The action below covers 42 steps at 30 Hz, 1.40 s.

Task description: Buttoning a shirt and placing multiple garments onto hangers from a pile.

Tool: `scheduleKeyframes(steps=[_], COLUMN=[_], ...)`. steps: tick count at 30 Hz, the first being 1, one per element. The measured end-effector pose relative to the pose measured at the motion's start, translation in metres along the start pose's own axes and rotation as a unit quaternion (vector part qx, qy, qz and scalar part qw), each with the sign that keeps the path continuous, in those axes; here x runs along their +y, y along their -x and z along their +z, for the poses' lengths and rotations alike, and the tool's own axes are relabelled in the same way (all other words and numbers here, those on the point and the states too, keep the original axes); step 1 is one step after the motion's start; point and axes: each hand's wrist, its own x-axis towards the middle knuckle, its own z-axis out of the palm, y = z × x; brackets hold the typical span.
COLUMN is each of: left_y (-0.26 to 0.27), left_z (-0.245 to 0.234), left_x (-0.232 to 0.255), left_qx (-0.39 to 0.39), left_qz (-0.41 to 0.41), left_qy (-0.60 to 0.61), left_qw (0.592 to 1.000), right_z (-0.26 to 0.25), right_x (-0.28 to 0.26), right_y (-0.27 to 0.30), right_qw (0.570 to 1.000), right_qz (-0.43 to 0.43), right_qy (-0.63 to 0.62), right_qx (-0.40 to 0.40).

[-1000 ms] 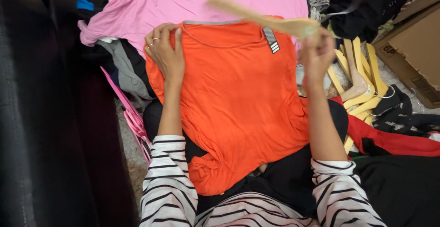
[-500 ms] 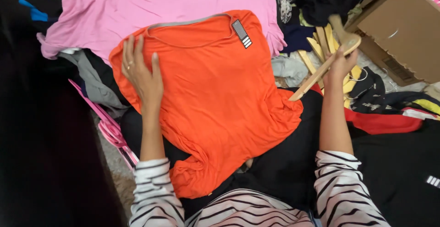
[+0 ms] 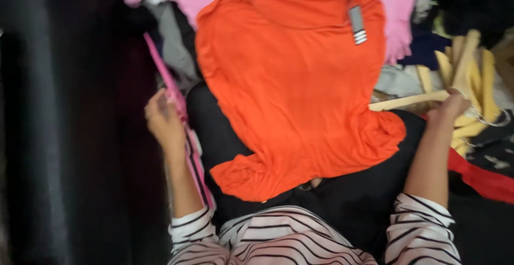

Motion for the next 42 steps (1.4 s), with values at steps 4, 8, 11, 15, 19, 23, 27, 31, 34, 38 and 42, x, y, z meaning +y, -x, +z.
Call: scheduleKeyframes(steps=[4, 8, 11, 15, 19, 23, 27, 31, 34, 38, 42], left_y=[0.017, 0.012, 0.012, 0.01, 0.022, 0.068, 0.065, 0.051, 0.028, 0.02, 0.016], left_z=[0.0, -0.002, -0.002, -0.028, -0.055, -0.042, -0.059, -0.084, -0.12, -0.147, -0.158], left_x=[-0.005, 0.007, -0.004, -0.006, 0.0, -0.049, -0.026, 0.012, 0.086, 0.152, 0.185], left_qx=[-0.091, -0.088, -0.073, -0.118, -0.342, -0.343, -0.311, -0.321, -0.291, -0.173, -0.126], left_qz=[-0.187, -0.249, -0.243, -0.244, -0.292, -0.329, -0.363, -0.332, -0.297, -0.233, -0.153], left_qy=[0.078, 0.099, 0.105, 0.087, -0.128, -0.175, -0.182, -0.113, -0.074, 0.058, 0.106], left_qw=[0.975, 0.959, 0.962, 0.959, 0.884, 0.862, 0.859, 0.879, 0.906, 0.955, 0.974], right_z=[0.008, 0.024, 0.041, 0.054, 0.049, 0.043, 0.035, 0.029, 0.021, 0.014, 0.013], right_x=[-0.029, -0.05, -0.017, -0.025, -0.052, -0.046, -0.025, -0.013, -0.028, -0.047, -0.06], right_y=[0.062, 0.128, 0.128, 0.251, 0.388, 0.481, 0.53, 0.557, 0.574, 0.584, 0.586], right_qw=[0.997, 0.991, 0.96, 0.883, 0.753, 0.677, 0.633, 0.602, 0.586, 0.557, 0.559], right_qz=[0.03, -0.047, -0.189, -0.328, -0.434, -0.424, -0.414, -0.399, -0.388, -0.391, -0.404], right_qy=[-0.008, -0.024, 0.06, 0.04, 0.07, 0.064, 0.098, 0.09, 0.079, 0.074, 0.058], right_qx=[-0.064, -0.122, -0.199, -0.335, -0.49, -0.599, -0.647, -0.686, -0.708, -0.729, -0.722])
